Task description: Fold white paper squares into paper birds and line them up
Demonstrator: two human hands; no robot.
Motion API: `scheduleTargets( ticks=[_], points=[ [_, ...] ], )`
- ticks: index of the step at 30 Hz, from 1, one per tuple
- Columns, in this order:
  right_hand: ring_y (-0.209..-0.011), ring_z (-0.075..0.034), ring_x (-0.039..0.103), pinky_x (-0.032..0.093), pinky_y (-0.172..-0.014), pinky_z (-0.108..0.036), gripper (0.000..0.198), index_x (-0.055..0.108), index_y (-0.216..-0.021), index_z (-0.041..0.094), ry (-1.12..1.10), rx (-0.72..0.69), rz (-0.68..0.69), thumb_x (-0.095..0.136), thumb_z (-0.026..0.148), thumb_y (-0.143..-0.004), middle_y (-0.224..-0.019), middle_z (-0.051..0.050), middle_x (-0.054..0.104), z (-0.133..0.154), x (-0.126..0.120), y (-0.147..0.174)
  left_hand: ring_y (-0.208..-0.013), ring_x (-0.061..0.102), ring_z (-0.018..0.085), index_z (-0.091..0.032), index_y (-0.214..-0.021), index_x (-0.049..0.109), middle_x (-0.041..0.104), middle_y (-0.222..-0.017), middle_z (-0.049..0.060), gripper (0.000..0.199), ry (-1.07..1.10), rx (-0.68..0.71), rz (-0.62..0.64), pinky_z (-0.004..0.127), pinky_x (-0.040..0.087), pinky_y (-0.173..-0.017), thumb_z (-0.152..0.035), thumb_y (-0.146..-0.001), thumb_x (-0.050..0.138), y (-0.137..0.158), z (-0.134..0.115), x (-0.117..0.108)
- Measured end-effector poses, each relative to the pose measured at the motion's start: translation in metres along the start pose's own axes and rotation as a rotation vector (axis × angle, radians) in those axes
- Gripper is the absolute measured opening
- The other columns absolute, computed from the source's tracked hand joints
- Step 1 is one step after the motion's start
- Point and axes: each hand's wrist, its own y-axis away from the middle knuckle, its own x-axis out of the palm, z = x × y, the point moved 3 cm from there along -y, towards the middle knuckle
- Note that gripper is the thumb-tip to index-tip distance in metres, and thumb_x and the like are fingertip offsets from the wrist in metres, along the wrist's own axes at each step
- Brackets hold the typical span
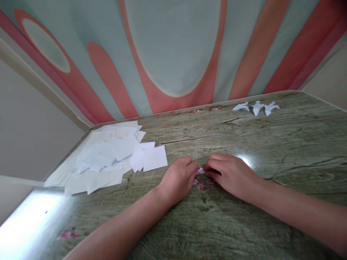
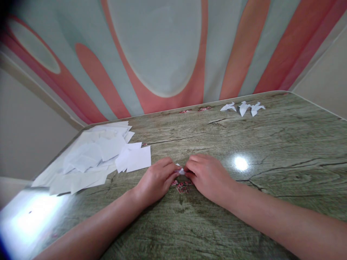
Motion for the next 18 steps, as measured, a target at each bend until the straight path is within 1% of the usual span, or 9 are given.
scheduleTargets(
  ticks=[4,9,11,15,18],
  points=[
    [-0.076,-0.019,0.058,0.043,-0.070,-0.031,0.015,0.065,-0.075,0.019,0.009,-0.015,-0.035,0.057,0.017,-0.088,-0.075,-0.003,0.061,-0.0002,0.0011,0.0000,-0.085,0.057,0.018,-0.016,-0.092,0.064,0.059,-0.086,0.005,0.014,0.052,0.024,0.009,0.031,0.050,-0.077,-0.018,-0.091,0.050,-0.0011,-0.0006,-0.0008],
    [-0.077,-0.019,0.059,0.044,-0.071,-0.031,0.012,0.067,-0.080,0.019,-0.039,0.029,-0.037,0.058,0.015,-0.087,-0.078,-0.003,0.063,-0.0027,0.0022,-0.0019,-0.096,0.056,0.018,-0.017,-0.102,0.061,0.057,-0.103,0.006,0.016,0.156,-0.005,-0.006,0.031,0.048,-0.088,-0.014,-0.089,0.053,-0.0032,0.0013,-0.0018],
    [-0.078,-0.018,0.059,0.044,-0.070,-0.030,0.011,0.067,-0.080,0.019,-0.058,0.045,-0.035,0.058,0.014,-0.087,-0.079,-0.003,0.063,-0.0036,0.0029,-0.0027,-0.095,0.056,0.018,-0.016,-0.099,0.061,0.058,-0.100,0.006,0.014,0.170,-0.017,0.008,0.031,0.047,-0.087,-0.014,-0.088,0.054,-0.0044,0.0024,-0.0021],
    [-0.080,-0.019,0.058,0.043,-0.071,-0.031,0.010,0.066,-0.080,0.019,-0.077,0.032,-0.037,0.059,0.016,-0.086,-0.080,-0.003,0.063,-0.0044,0.0043,-0.0031,-0.089,0.055,0.019,-0.017,-0.091,0.060,0.058,-0.091,0.004,0.008,0.154,-0.075,0.018,0.031,0.047,-0.079,-0.019,-0.084,0.062,-0.0059,0.0047,-0.0032],
    [-0.081,-0.020,0.057,0.042,-0.071,-0.031,0.004,0.066,-0.080,0.020,-0.082,0.017,-0.039,0.064,0.020,-0.084,-0.079,-0.003,0.062,-0.0046,0.0051,-0.0035,-0.089,0.055,0.021,-0.017,-0.087,0.059,0.059,-0.088,0.004,0.010,0.134,-0.103,-0.001,0.033,0.045,-0.079,-0.021,-0.081,0.066,-0.0054,0.0054,-0.0029]
  ],
)
